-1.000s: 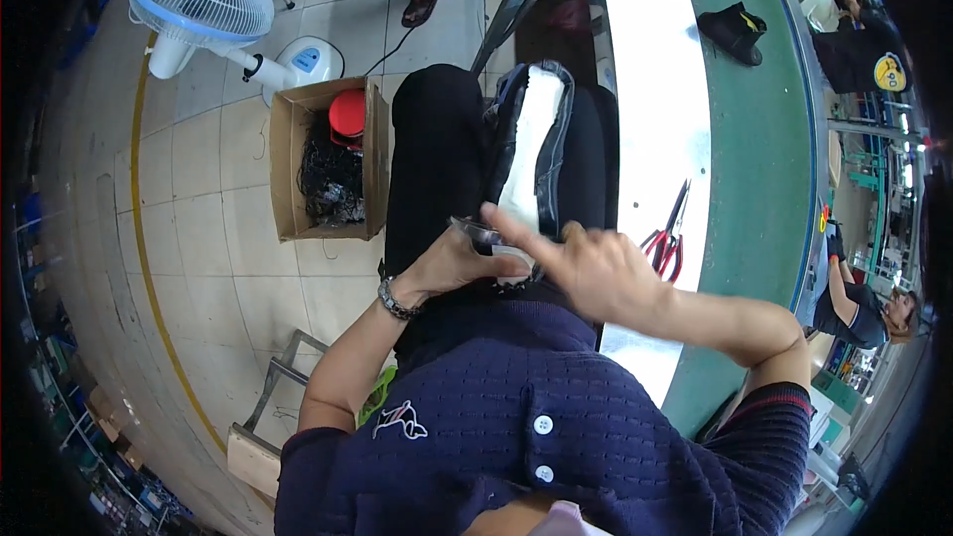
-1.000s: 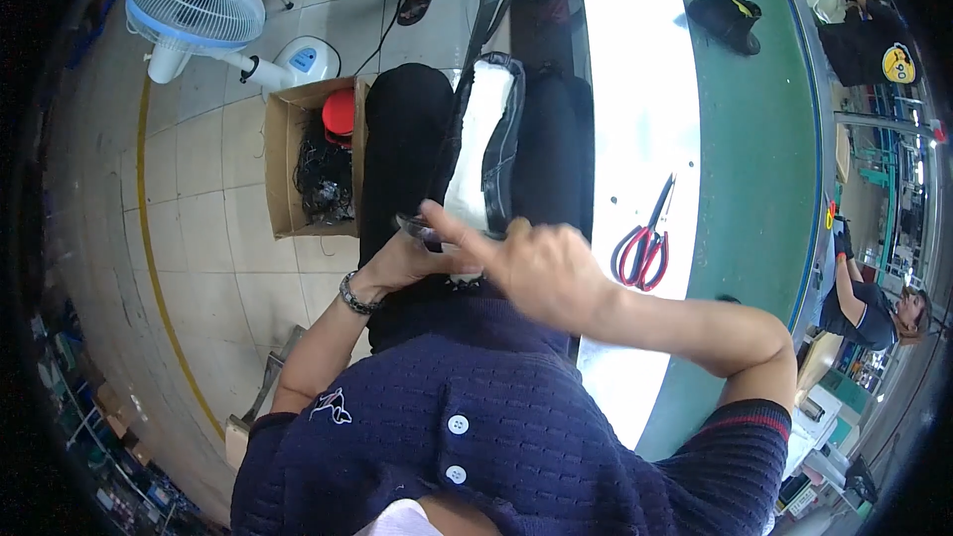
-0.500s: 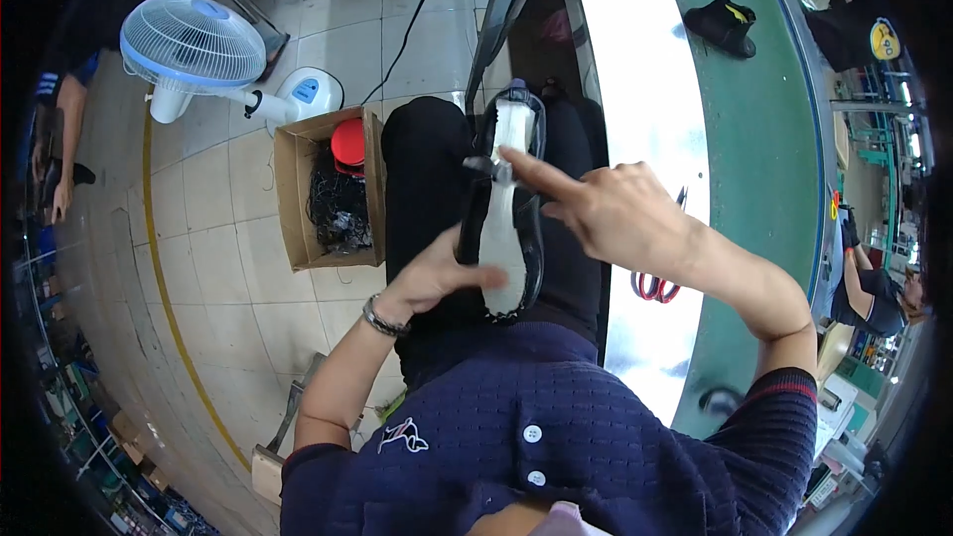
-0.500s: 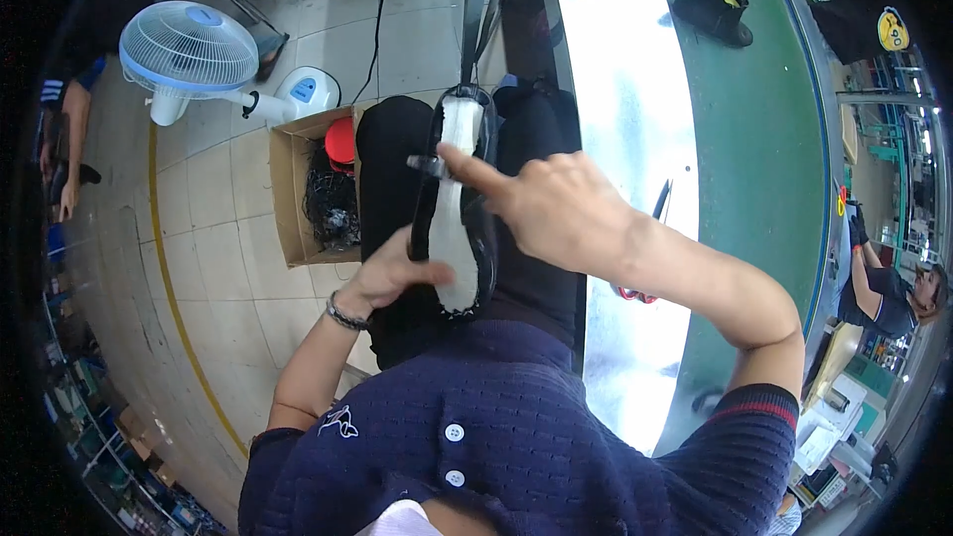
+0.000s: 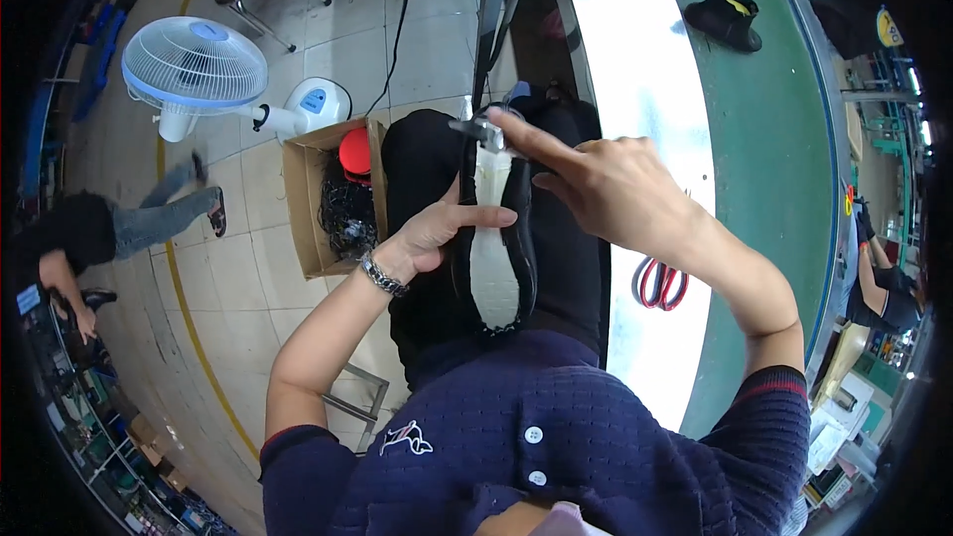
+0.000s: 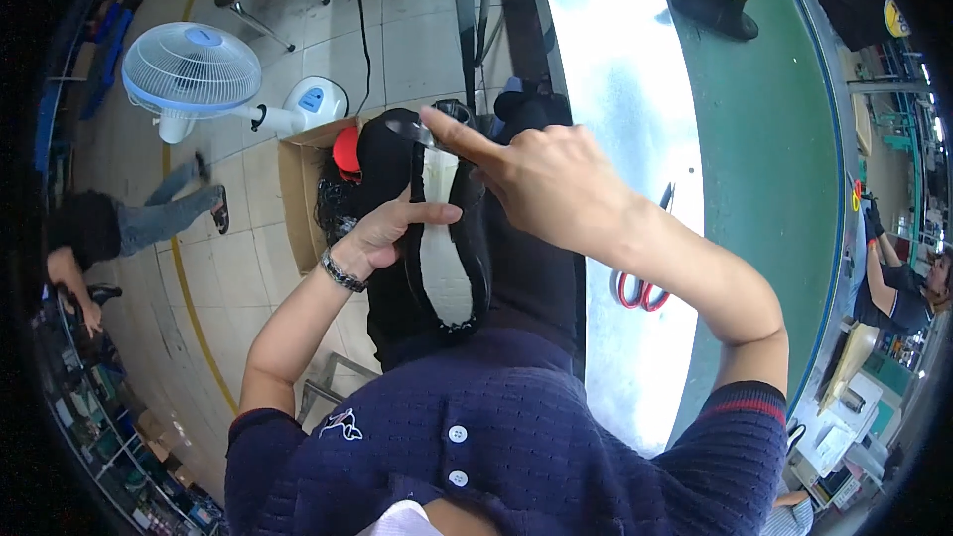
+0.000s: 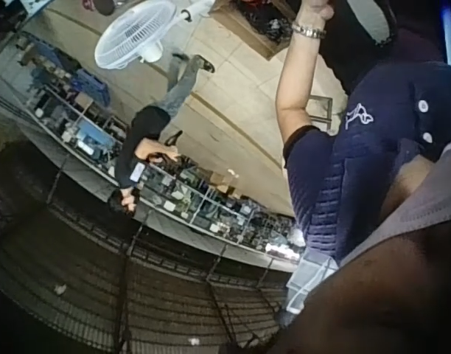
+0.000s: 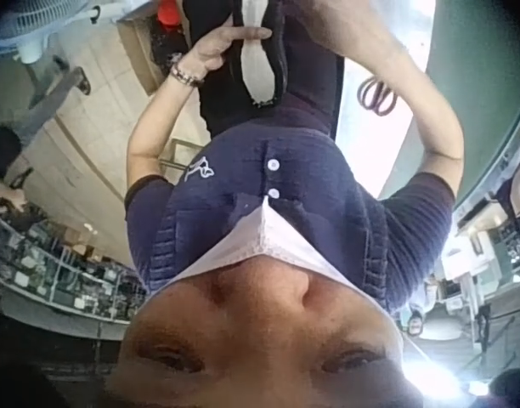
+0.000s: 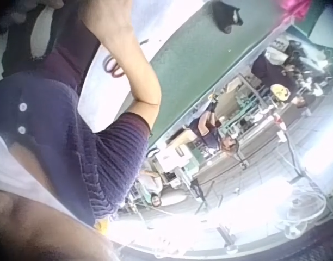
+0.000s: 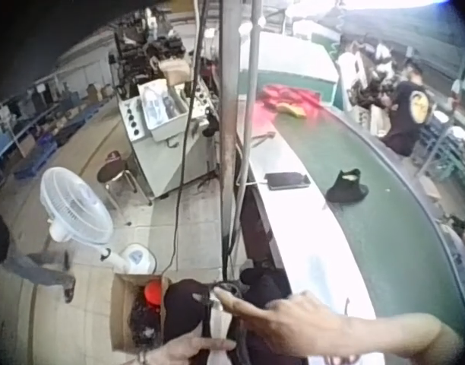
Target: Finalizing and inspecting black leather boots on a factory production line.
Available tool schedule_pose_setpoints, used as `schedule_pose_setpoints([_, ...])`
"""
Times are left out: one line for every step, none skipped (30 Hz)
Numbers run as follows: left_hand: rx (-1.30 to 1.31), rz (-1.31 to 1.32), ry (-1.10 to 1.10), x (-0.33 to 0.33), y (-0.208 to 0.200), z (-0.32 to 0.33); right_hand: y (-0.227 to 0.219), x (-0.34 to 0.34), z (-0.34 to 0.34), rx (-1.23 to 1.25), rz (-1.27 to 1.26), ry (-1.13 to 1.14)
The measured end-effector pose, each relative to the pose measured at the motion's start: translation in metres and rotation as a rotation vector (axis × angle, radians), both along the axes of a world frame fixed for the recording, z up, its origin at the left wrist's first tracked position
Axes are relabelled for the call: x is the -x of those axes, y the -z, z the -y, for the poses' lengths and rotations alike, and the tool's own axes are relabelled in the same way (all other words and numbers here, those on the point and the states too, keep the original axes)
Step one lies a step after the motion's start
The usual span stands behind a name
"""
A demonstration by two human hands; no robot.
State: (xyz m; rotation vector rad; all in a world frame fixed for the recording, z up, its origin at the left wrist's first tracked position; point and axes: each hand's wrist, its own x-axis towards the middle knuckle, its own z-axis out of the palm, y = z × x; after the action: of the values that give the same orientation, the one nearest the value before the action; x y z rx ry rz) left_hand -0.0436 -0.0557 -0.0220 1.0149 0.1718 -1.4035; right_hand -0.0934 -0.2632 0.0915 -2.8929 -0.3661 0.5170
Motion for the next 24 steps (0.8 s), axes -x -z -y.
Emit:
schedule_pose_setpoints([-0.006,0.034,-0.014,0.003,-0.001,0.000,-0.011,0.006,0.004,-0.146,0.080,0.050])
schedule_pose_setpoints([-0.016,0.070,-0.032,0.006,-0.003,0.001,-0.016,0.013,0.007,-0.296,0.160,0.098])
schedule_pose_setpoints([-0.001,0.109,-0.045,0.008,-0.002,0.002,-0.012,0.020,0.010,-0.438,0.292,0.110])
schedule_pose_setpoints([-0.002,0.109,-0.040,0.008,-0.002,0.002,-0.005,0.027,0.008,-0.439,0.293,0.115])
schedule_pose_setpoints([0.024,0.067,-0.044,0.007,-0.001,0.003,0.003,0.033,0.007,-0.350,0.159,0.189])
schedule_pose_setpoints([0.050,0.025,-0.048,0.006,-0.001,0.004,0.015,0.039,0.006,-0.261,0.026,0.262])
schedule_pose_setpoints([0.052,0.027,-0.032,0.006,0.001,0.004,0.038,0.039,0.005,-0.171,-0.105,0.222])
schedule_pose_setpoints([0.053,0.021,-0.036,0.007,0.005,0.002,0.038,0.034,0.003,-0.251,-0.097,0.196])
schedule_pose_setpoints([0.054,0.015,-0.039,0.008,0.008,0.001,0.032,0.026,0.000,-0.207,-0.085,0.158])
schedule_pose_setpoints([0.053,0.019,-0.033,0.010,0.004,0.000,0.023,0.021,-0.003,-0.165,-0.074,0.124])
schedule_pose_setpoints([0.051,0.060,-0.052,0.013,-0.001,0.000,0.019,0.023,-0.003,-0.167,-0.072,0.129])
schedule_pose_setpoints([0.049,0.099,-0.071,0.016,-0.004,-0.001,0.016,0.029,-0.002,-0.331,0.012,0.174])
schedule_pose_setpoints([0.034,0.087,-0.066,0.018,-0.007,-0.004,0.011,0.034,0.001,-0.489,0.097,0.214])
schedule_pose_setpoints([0.031,0.081,-0.076,0.023,-0.008,-0.006,0.004,0.042,0.005,-0.491,0.088,0.205])
schedule_pose_setpoints([0.117,0.209,-0.056,0.028,-0.009,-0.007,-0.003,0.051,0.011,-0.726,0.004,0.390])
schedule_pose_setpoints([0.201,0.339,-0.029,0.031,-0.009,-0.008,-0.006,0.057,0.017,-0.960,-0.083,0.584])
schedule_pose_setpoints([0.294,0.454,-0.024,0.033,-0.003,-0.007,-0.001,0.062,0.021,-1.117,-0.114,0.619])
schedule_pose_setpoints([0.289,0.444,-0.026,0.034,0.004,-0.008,0.007,0.067,0.024,-1.274,-0.146,0.655])
schedule_pose_setpoints([0.339,0.614,-0.032,0.034,0.011,-0.007,0.013,0.075,0.029,-1.376,-0.215,0.726])
schedule_pose_setpoints([0.390,0.781,-0.039,0.036,0.020,-0.007,0.023,0.084,0.029,-1.373,-0.223,0.742])
schedule_pose_setpoints([0.430,0.829,-0.039,0.038,0.035,-0.007,0.037,0.094,0.027,-1.424,-0.290,0.752])
schedule_pose_setpoints([0.429,0.811,-0.035,0.042,0.043,-0.009,0.041,0.100,0.025,-1.476,-0.360,0.763])
schedule_pose_setpoints([0.414,0.814,-0.004,0.047,0.050,-0.011,0.042,0.104,0.023,-1.485,-0.541,0.849])
schedule_pose_setpoints([0.398,0.818,0.028,0.051,0.056,-0.014,0.040,0.108,0.015,-1.457,-0.596,0.847])
